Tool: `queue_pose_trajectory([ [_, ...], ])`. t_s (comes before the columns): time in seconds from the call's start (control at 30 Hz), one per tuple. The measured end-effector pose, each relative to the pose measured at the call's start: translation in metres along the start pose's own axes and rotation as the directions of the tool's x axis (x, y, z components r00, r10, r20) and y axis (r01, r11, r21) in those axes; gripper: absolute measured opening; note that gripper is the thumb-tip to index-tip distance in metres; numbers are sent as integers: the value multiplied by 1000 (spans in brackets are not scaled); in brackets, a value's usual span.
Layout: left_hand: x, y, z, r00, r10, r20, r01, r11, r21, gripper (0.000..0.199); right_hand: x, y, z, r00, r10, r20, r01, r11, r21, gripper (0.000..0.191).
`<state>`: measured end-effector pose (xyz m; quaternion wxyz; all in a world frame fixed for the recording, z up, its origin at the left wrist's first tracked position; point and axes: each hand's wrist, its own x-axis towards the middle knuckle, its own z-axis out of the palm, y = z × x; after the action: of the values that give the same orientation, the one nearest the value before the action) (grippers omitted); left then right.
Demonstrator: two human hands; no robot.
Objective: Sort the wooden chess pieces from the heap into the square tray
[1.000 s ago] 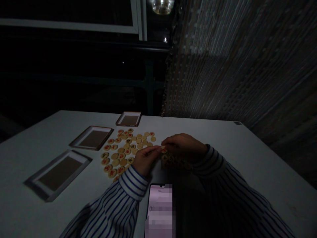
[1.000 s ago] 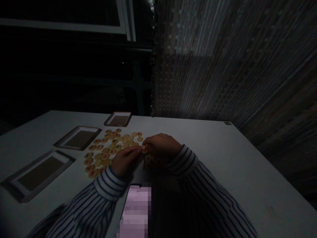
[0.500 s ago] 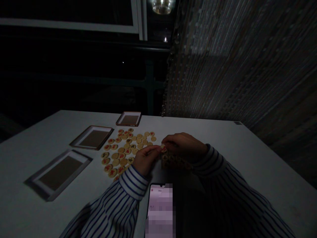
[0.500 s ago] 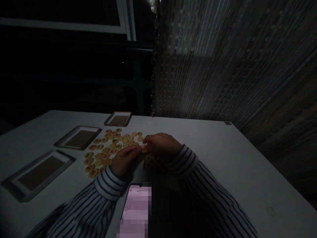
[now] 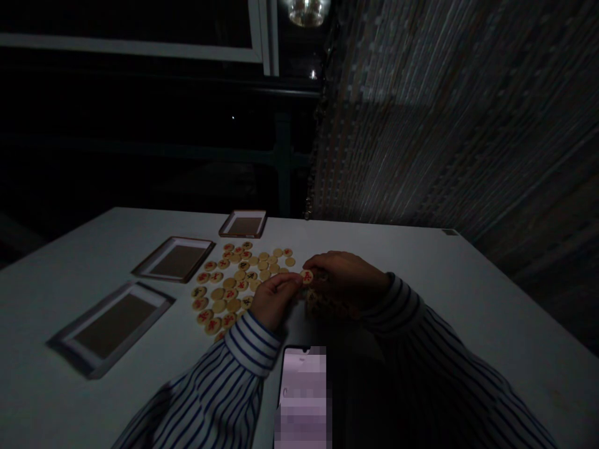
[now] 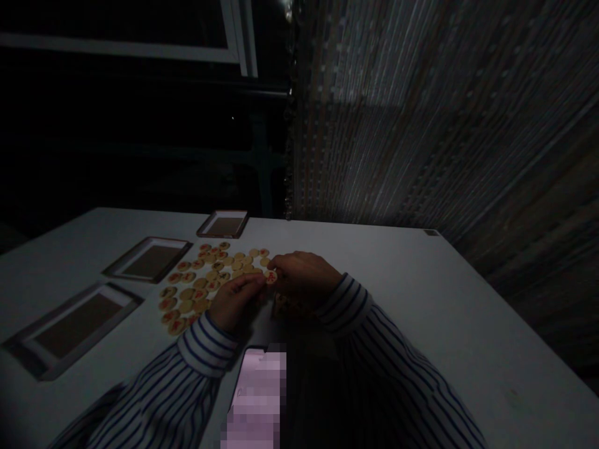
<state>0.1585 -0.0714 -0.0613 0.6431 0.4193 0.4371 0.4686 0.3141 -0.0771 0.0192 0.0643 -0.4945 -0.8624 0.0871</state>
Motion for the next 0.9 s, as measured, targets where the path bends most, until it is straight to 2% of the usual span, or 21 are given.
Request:
queue_pose_trajectory([
  [0.33,-2,1,2,999,-31,19,31,999,-29,31,2,-1,2,999,-22,-23,21,998,-57,35],
  [0.9,-2,2,2,999,-10,40,9,1000,16,31,1,-5,-3,999,-34,-2,33,995,-95,35],
])
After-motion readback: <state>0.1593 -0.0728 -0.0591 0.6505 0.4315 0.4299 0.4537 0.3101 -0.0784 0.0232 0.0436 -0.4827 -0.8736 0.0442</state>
